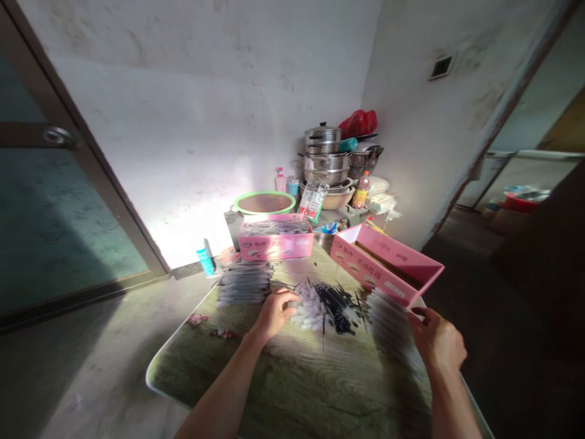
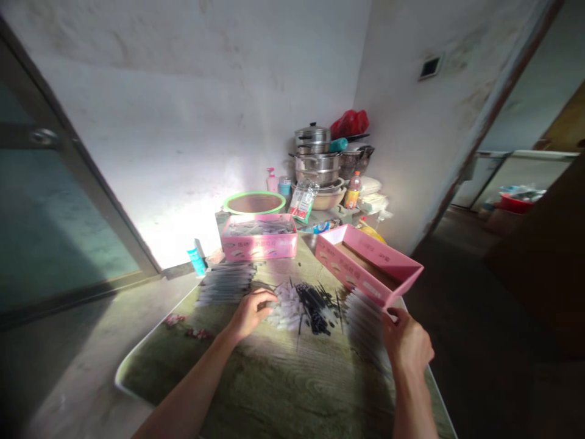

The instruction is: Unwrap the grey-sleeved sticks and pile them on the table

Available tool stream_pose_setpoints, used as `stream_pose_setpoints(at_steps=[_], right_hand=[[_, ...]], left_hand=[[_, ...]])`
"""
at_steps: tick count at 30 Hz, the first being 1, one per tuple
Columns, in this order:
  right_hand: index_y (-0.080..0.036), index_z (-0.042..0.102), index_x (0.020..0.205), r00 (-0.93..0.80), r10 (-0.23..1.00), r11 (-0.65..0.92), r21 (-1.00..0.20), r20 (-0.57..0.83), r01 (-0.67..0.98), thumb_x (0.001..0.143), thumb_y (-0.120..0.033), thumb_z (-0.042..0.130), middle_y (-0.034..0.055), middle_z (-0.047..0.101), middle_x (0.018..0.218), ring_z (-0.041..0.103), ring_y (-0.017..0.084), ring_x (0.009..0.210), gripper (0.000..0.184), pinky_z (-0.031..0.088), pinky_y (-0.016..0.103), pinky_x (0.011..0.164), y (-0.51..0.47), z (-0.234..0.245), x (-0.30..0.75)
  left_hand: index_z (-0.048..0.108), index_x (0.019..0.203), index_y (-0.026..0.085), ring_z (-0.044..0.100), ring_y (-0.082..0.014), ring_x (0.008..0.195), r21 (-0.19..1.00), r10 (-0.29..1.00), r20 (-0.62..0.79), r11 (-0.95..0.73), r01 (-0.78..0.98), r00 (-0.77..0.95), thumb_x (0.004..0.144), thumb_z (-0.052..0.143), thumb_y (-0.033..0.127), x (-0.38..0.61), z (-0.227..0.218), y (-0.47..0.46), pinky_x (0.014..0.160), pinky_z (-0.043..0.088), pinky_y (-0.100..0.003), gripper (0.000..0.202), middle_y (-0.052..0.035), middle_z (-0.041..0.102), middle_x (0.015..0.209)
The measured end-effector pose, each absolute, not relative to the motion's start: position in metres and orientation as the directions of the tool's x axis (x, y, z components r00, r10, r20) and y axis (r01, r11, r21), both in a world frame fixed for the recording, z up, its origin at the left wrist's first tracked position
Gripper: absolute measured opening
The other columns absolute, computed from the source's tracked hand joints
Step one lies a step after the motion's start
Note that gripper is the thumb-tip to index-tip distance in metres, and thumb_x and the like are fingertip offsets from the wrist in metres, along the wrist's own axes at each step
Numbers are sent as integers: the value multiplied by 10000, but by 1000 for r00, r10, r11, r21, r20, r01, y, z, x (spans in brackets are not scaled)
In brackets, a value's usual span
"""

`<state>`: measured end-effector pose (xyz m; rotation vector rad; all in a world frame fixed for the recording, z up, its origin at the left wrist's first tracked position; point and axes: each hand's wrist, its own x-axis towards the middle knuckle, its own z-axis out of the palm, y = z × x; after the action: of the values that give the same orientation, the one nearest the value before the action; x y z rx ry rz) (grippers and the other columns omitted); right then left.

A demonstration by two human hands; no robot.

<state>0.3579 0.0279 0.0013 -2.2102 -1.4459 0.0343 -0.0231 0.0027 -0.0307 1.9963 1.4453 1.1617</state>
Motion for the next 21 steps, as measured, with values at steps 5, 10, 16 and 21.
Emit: stream_pose_setpoints(at_steps=[5,10,16,21], right_hand=[[-213,783,1034,415,857,-277,-407,304,870,811,-523,547,145,721,710,597,266,526,449,363,332,483,29,-5,350],[-181,773,1005,300,844,-99,-419,445,902,839,-555,455,127,696,616,613,272,524,518,371,328,510,26,-13,320],[-178,756,963,178,859,76,-464,480,882,859,-538,417,120,737,679,671,281,612,506,389,316,536,23,-16,295],[-167,747,980,176,869,77,-479,462,875,860,-535,413,129,747,720,684,294,643,511,414,327,563,24,-19,295]], left_hand=[[745,984,179,648,-242,985,712,904,424,-362,601,43,789,610,84,-28,-27,1,898,507,-368,256,-85,722,1006],[728,923,171,639,-233,958,671,847,477,-179,720,-234,806,559,82,-48,-26,1,901,504,-370,224,-79,709,949],[701,1013,182,631,-251,1030,641,687,412,247,726,-598,859,528,165,-105,-21,-15,957,483,-378,233,-93,694,1058],[636,1169,165,626,-316,1077,565,542,234,600,567,-807,889,553,304,-135,-20,-34,881,491,-411,324,-165,660,1148]])
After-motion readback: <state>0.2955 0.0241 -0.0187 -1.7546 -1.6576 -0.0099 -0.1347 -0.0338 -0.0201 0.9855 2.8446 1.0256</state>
